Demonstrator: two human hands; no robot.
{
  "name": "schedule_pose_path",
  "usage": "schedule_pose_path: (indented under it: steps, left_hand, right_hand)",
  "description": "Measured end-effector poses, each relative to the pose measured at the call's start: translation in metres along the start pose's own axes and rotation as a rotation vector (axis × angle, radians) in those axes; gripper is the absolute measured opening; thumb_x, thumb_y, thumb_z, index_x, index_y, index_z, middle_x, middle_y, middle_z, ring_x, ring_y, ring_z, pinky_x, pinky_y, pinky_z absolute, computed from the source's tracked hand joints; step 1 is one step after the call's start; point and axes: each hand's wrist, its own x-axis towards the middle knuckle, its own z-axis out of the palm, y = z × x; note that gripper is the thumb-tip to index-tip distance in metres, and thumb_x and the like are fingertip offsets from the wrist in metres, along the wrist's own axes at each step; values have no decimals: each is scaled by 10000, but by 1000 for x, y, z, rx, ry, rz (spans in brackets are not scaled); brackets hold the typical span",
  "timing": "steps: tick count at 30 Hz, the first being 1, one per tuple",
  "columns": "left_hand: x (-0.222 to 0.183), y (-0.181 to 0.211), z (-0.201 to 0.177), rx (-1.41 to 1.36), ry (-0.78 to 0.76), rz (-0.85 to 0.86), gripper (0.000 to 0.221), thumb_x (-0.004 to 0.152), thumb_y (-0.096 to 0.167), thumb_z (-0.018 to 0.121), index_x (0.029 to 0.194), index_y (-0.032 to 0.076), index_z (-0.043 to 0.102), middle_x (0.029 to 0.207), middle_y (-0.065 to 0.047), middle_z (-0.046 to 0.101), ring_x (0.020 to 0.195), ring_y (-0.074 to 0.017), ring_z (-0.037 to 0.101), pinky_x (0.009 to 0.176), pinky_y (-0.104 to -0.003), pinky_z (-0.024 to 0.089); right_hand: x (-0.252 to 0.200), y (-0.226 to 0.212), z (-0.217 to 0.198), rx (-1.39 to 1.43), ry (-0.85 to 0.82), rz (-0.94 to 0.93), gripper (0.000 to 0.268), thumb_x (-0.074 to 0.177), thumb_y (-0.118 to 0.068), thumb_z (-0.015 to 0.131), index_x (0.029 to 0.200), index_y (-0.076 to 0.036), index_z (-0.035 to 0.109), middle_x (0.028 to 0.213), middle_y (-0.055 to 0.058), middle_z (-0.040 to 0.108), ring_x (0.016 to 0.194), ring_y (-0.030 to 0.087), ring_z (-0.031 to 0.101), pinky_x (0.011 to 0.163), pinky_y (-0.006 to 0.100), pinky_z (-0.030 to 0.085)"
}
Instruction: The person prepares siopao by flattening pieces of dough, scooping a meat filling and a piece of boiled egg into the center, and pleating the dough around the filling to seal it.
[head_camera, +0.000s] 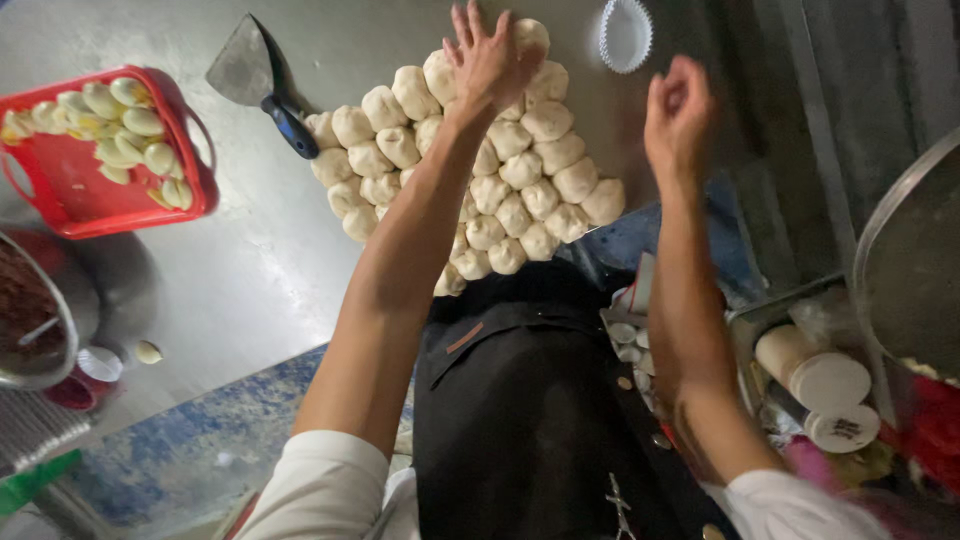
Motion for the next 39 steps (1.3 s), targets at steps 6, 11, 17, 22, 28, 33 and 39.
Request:
schedule_pose_path:
  steps: [6,11,17,22,28,33,39]
  left_hand:
    - [-39,10,-34,-86,68,400,367,954,207,751,1246,107,553,1138,-59,752,1092,-331,742,1249,-728,224]
    - [-163,-19,-97,-929,212,168,489,994,190,733,1358,102,419,1066,-111,724,992,-249,759,865,-422,633]
    - [-308,-124,-116,-1357,254,-140,539,1024,124,721,1507,52,494,1333,-129,647,1157,-200,650,952,-348,590]
    - [-388,-203,-99,-1534,373,-406,602,902,189,770,1422,33,510,1218,-94,658,1062,-182,675,865,-345,619]
    - [-404,-271,-106,-1172,461,-437,506,938,205,792,1353,-4,592,1147,-116,709,1013,-192,688,867,-325,596]
    - [-404,-291,-119,-1109,429,-370,535,901,202,777,1359,18,570,1181,-124,722,1063,-181,709,905,-321,601]
    - [-411,-319,-123,-1150,426,-350,579,857,149,784,1365,51,524,1122,-111,714,1016,-167,699,865,-316,605]
  right_hand:
    - [-17,-49,28,91,-205,-269,224,1068,-134,675,1256,-13,686,1102,148,758,992,254,749,857,375,584]
    - [45,-67,81,-277,-471,-724,412,948,-175,797,1311,-2,711,1190,248,705,1072,391,669,907,470,546]
    - [75,-112,66,-393,-762,-559,420,877,-255,876,1162,13,724,1038,175,732,946,288,699,789,440,563]
    - [4,-245,8,-300,-628,-641,317,943,-197,857,1099,10,674,977,140,708,862,196,688,742,326,546]
    - [-81,-368,46,73,-681,-546,293,1017,-183,770,1214,-13,636,1054,132,726,928,188,710,777,303,568]
    - [-123,-384,214,165,-838,-366,354,1025,-188,686,1332,-31,610,1131,131,755,1005,195,740,830,302,599]
    - [-193,-302,230,129,-979,-137,490,1006,-246,619,1429,-17,527,1213,151,711,1066,177,715,842,315,624]
